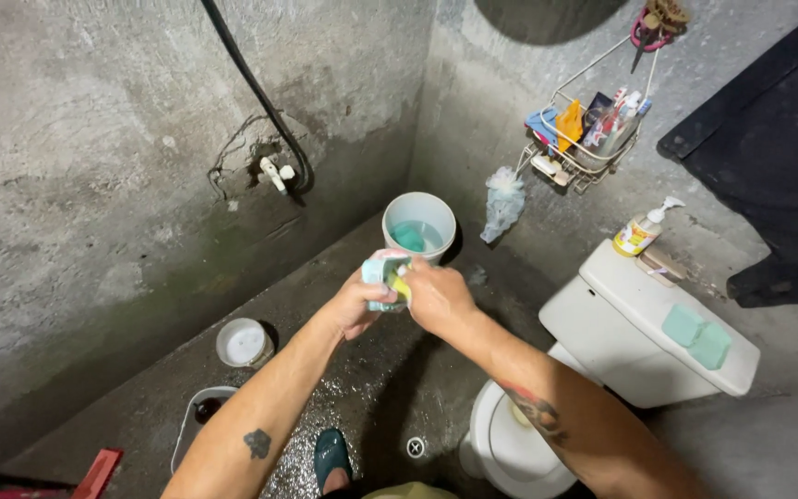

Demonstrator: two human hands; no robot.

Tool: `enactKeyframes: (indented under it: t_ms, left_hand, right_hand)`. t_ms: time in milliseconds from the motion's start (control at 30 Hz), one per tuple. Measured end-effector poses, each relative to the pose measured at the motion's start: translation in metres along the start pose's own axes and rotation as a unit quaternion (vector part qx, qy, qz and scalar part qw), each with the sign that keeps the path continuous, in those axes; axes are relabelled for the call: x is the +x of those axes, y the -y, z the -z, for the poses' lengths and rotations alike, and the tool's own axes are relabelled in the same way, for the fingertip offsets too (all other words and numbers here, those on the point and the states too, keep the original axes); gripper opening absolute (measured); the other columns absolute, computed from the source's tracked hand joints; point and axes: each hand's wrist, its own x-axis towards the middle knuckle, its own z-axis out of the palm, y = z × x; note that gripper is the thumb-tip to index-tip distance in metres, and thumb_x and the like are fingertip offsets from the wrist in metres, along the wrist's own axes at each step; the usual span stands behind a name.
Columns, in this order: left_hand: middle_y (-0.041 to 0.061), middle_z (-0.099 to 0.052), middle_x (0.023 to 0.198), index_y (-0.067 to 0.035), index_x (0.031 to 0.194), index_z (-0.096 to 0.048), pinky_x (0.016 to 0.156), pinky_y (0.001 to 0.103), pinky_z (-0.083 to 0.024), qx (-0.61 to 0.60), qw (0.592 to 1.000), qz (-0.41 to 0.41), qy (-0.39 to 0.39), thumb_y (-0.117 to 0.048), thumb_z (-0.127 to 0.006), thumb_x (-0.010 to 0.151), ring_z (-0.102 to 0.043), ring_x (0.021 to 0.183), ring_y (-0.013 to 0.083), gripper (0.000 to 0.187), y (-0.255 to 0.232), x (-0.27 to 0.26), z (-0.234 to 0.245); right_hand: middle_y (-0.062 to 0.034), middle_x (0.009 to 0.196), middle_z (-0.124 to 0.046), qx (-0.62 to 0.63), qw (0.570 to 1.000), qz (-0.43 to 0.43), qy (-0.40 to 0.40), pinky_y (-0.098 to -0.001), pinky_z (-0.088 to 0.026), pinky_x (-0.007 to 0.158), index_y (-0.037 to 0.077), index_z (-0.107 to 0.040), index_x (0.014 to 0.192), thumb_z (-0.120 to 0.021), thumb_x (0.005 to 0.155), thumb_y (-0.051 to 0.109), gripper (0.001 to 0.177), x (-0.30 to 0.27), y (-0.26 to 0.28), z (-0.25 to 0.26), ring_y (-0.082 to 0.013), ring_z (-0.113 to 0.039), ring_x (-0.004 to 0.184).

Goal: Cleaning a plastic soap dish and a sponge under a running faucet in a bathroom.

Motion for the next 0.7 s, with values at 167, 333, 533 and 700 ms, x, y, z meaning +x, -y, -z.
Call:
enactKeyframes:
  t_ms: [167,333,533,700]
  left_hand:
    - [0.009,-0.058,0.119,-0.016,0.132,-0.053,0.096,0.043,-0.052,0.037,0.999,-0.031,0.008,-0.006,-0.068,0.056,-0.058,0.112,0.0265,0.078,-0.004,0.007,0.000]
    - [0.007,-0.057,0.118,-0.013,0.130,-0.056,0.093,0.036,-0.053,0.070,0.993,-0.093,0.025,-0.005,-0.067,0.058,-0.058,0.111,0.0225,0.074,0.008,0.017,0.013]
    - [0.007,-0.057,0.113,-0.015,0.129,-0.056,0.082,0.034,-0.056,0.108,0.993,-0.037,0.005,-0.007,-0.066,0.056,-0.060,0.102,0.0207,0.073,0.005,0.018,0.015]
    - [0.008,-0.056,0.120,-0.011,0.132,-0.056,0.089,0.029,-0.055,0.107,0.990,-0.077,0.053,-0.005,-0.066,0.060,-0.060,0.109,0.0176,0.073,0.002,0.016,0.020]
  right_hand:
    - [-0.0157,0.100,-0.071,0.058,0.994,-0.044,0.085,-0.0495,-0.055,0.075,0.008,-0.073,0.093,-0.065,0.084,0.010,0.012,0.003,0.007,0.015,-0.0372,-0.071,0.086]
    - [-0.0159,0.089,-0.074,0.198,0.974,-0.073,0.088,-0.0466,-0.055,0.071,0.008,-0.074,0.091,-0.063,0.084,0.009,0.013,0.007,-0.014,-0.012,-0.0365,-0.072,0.081]
    - [-0.0125,0.074,-0.075,0.359,0.918,-0.115,0.125,-0.0396,-0.056,0.066,0.006,-0.074,0.090,-0.058,0.083,0.006,0.018,0.000,-0.024,-0.028,-0.0275,-0.073,0.068]
    - [-0.0107,0.074,-0.074,0.389,0.905,-0.129,0.116,-0.0371,-0.055,0.064,0.006,-0.073,0.092,-0.059,0.084,0.006,0.017,-0.003,-0.022,-0.028,-0.0225,-0.071,0.066]
